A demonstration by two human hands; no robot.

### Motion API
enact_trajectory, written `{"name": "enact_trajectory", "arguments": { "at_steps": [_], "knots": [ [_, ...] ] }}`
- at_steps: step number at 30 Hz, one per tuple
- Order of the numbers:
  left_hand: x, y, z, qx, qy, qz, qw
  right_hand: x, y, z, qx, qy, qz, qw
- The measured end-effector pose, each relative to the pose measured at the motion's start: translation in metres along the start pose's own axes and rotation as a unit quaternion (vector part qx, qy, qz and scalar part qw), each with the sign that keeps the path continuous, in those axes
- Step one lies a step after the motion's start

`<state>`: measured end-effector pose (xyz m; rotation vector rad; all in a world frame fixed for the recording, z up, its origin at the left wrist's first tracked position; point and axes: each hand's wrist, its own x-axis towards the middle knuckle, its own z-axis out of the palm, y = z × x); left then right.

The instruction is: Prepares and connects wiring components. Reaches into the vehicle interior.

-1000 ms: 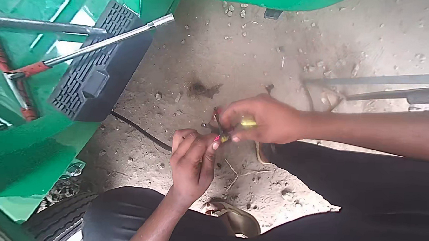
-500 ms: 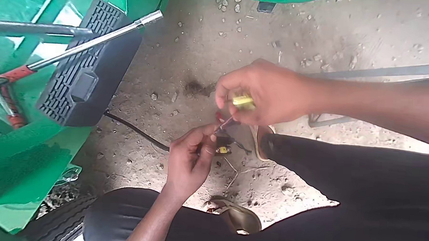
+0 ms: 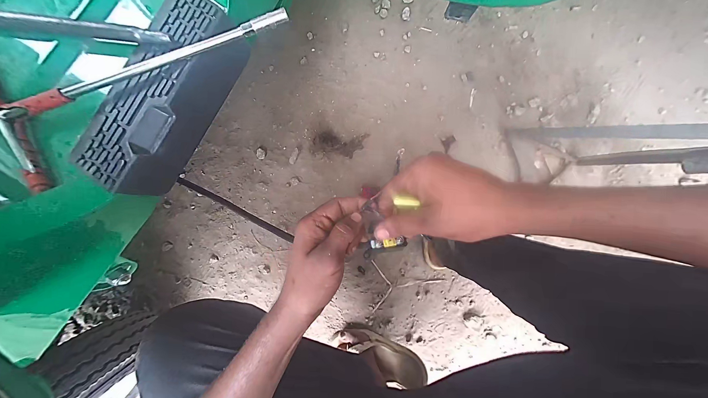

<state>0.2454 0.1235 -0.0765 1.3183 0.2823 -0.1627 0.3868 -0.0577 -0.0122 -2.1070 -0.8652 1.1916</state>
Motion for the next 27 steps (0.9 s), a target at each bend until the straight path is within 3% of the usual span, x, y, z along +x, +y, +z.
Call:
{"name": "enact_trajectory", "arguments": {
  "at_steps": [7, 11, 15, 18, 22, 25, 27],
  "knots": [
    [0.009, -0.007, -0.01, 0.209, 0.011, 0.153, 0.966, -0.005, 0.005, -0.015, 0.061, 0.005, -0.032, 0.998],
    [0.013, -0.018, -0.025, 0.221, 0.014, 0.166, 0.961, -0.019, 0.005, -0.034, 0.155, -0.006, -0.02, 0.988],
    [0.01, -0.017, -0.023, 0.229, -0.005, 0.199, 0.953, -0.025, 0.001, -0.047, 0.208, 0.033, -0.007, 0.977],
    [0.003, -0.013, -0.021, 0.239, -0.008, 0.243, 0.94, -0.015, 0.004, -0.052, 0.146, 0.084, -0.016, 0.986],
    [-0.005, -0.014, -0.016, 0.294, 0.033, 0.311, 0.903, 0.005, 0.009, -0.048, -0.118, 0.17, -0.1, 0.973],
    [-0.004, -0.013, -0.013, 0.312, 0.062, 0.32, 0.892, 0.029, 0.002, -0.055, -0.115, 0.17, -0.055, 0.977],
    [-0.002, -0.012, -0.012, 0.297, 0.071, 0.305, 0.902, 0.044, 0.0, -0.062, -0.026, 0.173, -0.031, 0.984]
  ]
}}
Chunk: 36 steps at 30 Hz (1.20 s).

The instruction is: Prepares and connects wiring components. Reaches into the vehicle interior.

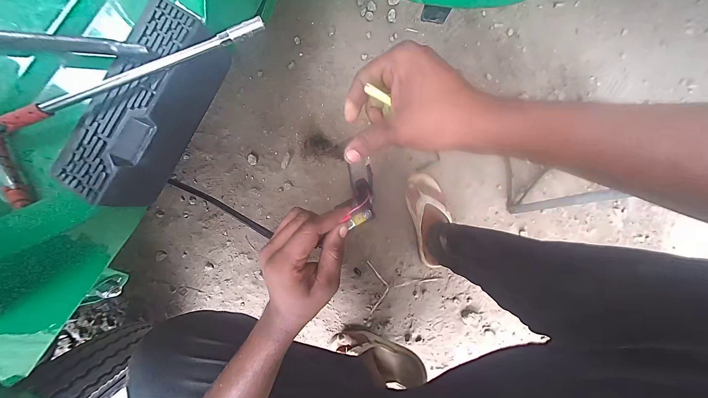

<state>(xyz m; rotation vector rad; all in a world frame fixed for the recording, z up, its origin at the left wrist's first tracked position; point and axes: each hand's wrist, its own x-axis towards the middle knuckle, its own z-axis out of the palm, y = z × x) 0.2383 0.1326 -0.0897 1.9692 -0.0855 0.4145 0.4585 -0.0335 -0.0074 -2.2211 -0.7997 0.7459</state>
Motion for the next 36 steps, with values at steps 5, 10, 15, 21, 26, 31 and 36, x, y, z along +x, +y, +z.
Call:
{"name": "enact_trajectory", "arguments": {
  "at_steps": [5, 10, 15, 21, 26, 31, 36],
  "knots": [
    [-0.003, -0.001, -0.003, -0.064, 0.006, -0.047, 0.997, 0.015, 0.001, -0.009, 0.3, 0.032, 0.168, 0.938],
    [0.004, 0.002, -0.01, -0.207, 0.018, -0.122, 0.971, -0.01, 0.026, 0.001, 0.375, -0.082, 0.093, 0.919],
    [0.01, 0.004, -0.019, -0.272, 0.021, -0.168, 0.947, -0.028, 0.045, 0.031, 0.399, -0.223, 0.015, 0.889],
    [0.014, 0.003, -0.025, -0.277, 0.004, -0.163, 0.947, -0.017, 0.045, 0.047, 0.31, -0.179, -0.049, 0.932],
    [0.016, -0.005, -0.049, -0.166, -0.084, -0.141, 0.972, -0.014, 0.039, 0.026, 0.279, -0.158, -0.068, 0.945],
    [0.011, -0.015, -0.056, 0.027, -0.105, -0.113, 0.988, -0.015, 0.028, 0.008, 0.318, -0.173, 0.013, 0.932],
    [0.013, -0.02, -0.059, 0.052, -0.06, -0.085, 0.993, -0.013, 0.022, 0.005, 0.325, -0.185, 0.028, 0.927]
  ]
}}
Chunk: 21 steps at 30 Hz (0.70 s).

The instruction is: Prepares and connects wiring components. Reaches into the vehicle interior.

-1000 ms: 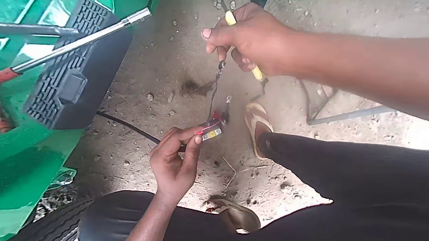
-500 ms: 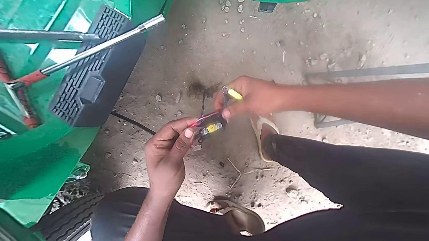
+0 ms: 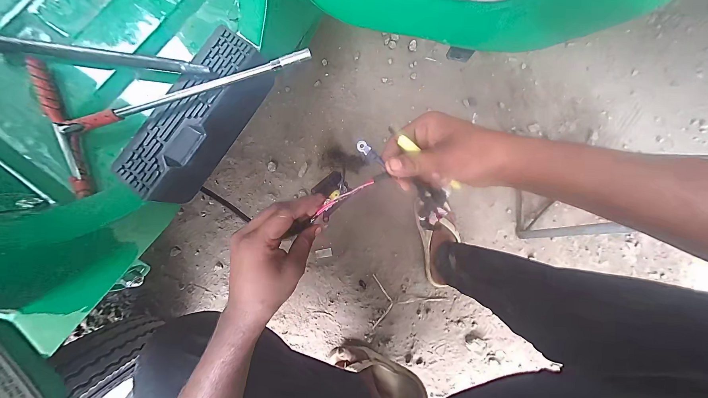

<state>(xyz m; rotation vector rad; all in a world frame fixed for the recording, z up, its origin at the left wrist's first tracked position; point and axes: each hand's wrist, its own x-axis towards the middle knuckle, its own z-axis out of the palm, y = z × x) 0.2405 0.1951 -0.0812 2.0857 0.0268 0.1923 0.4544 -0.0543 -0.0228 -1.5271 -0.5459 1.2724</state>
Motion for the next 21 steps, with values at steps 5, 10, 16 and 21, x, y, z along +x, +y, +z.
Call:
{"name": "enact_trajectory", "arguments": {
  "at_steps": [5, 10, 16, 21],
  "knots": [
    [0.002, -0.002, -0.001, 0.048, 0.015, 0.001, 0.999, 0.0, -0.006, -0.001, 0.012, 0.011, 0.031, 0.999],
    [0.002, -0.003, 0.001, 0.076, 0.036, 0.049, 0.995, 0.002, -0.01, -0.001, 0.065, 0.023, 0.069, 0.995],
    [0.002, -0.005, -0.002, 0.068, 0.074, 0.039, 0.994, 0.002, -0.014, 0.002, 0.08, 0.031, 0.096, 0.992],
    [0.001, -0.007, -0.005, 0.053, 0.074, 0.037, 0.995, 0.004, -0.015, 0.005, 0.087, 0.038, 0.107, 0.99]
  ]
}}
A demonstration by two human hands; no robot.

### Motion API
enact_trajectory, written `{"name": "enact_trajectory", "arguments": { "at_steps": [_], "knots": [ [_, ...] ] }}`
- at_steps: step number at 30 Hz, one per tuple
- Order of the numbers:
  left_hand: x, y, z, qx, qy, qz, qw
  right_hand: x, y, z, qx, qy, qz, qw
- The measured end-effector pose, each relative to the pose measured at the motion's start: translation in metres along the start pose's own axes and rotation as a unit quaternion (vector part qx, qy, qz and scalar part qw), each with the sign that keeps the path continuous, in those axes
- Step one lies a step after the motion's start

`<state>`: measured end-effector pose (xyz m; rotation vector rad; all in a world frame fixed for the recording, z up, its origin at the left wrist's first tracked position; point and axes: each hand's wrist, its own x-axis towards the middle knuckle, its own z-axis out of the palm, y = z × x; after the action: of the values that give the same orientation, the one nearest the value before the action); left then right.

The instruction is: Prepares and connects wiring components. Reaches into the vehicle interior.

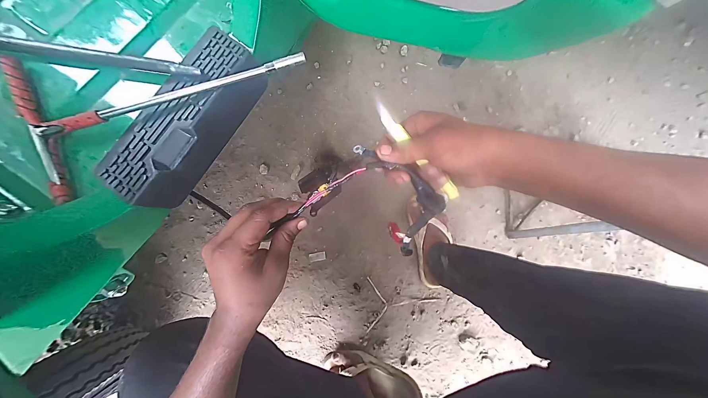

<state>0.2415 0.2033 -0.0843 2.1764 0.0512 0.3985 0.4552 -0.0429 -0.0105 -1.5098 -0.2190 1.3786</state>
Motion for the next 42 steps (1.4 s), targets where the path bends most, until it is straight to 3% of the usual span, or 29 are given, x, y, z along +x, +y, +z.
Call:
{"name": "enact_trajectory", "arguments": {
  "at_steps": [11, 16, 25, 28, 30, 35, 42],
  "knots": [
    [0.0, -0.005, -0.006, -0.104, -0.077, -0.068, 0.989, 0.0, -0.002, -0.002, -0.019, 0.016, -0.008, 1.0],
    [0.0, 0.0, -0.009, -0.134, -0.058, -0.066, 0.987, 0.001, 0.001, -0.009, -0.003, 0.022, -0.007, 1.0],
    [0.001, 0.005, -0.014, -0.1, -0.068, -0.03, 0.992, -0.001, -0.001, -0.013, 0.004, 0.034, -0.019, 0.999],
    [0.003, 0.008, -0.015, -0.031, -0.109, -0.035, 0.993, 0.0, 0.001, -0.017, -0.013, 0.035, -0.035, 0.999],
    [0.002, 0.008, -0.014, -0.062, -0.123, -0.05, 0.989, 0.0, 0.002, -0.019, -0.03, 0.039, -0.056, 0.997],
    [0.0, 0.021, -0.014, -0.246, -0.007, -0.05, 0.968, -0.001, 0.013, -0.019, -0.074, 0.04, -0.16, 0.984],
    [-0.008, 0.031, -0.012, -0.263, 0.072, -0.027, 0.962, -0.006, 0.031, -0.022, -0.082, -0.031, -0.242, 0.966]
  ]
}}
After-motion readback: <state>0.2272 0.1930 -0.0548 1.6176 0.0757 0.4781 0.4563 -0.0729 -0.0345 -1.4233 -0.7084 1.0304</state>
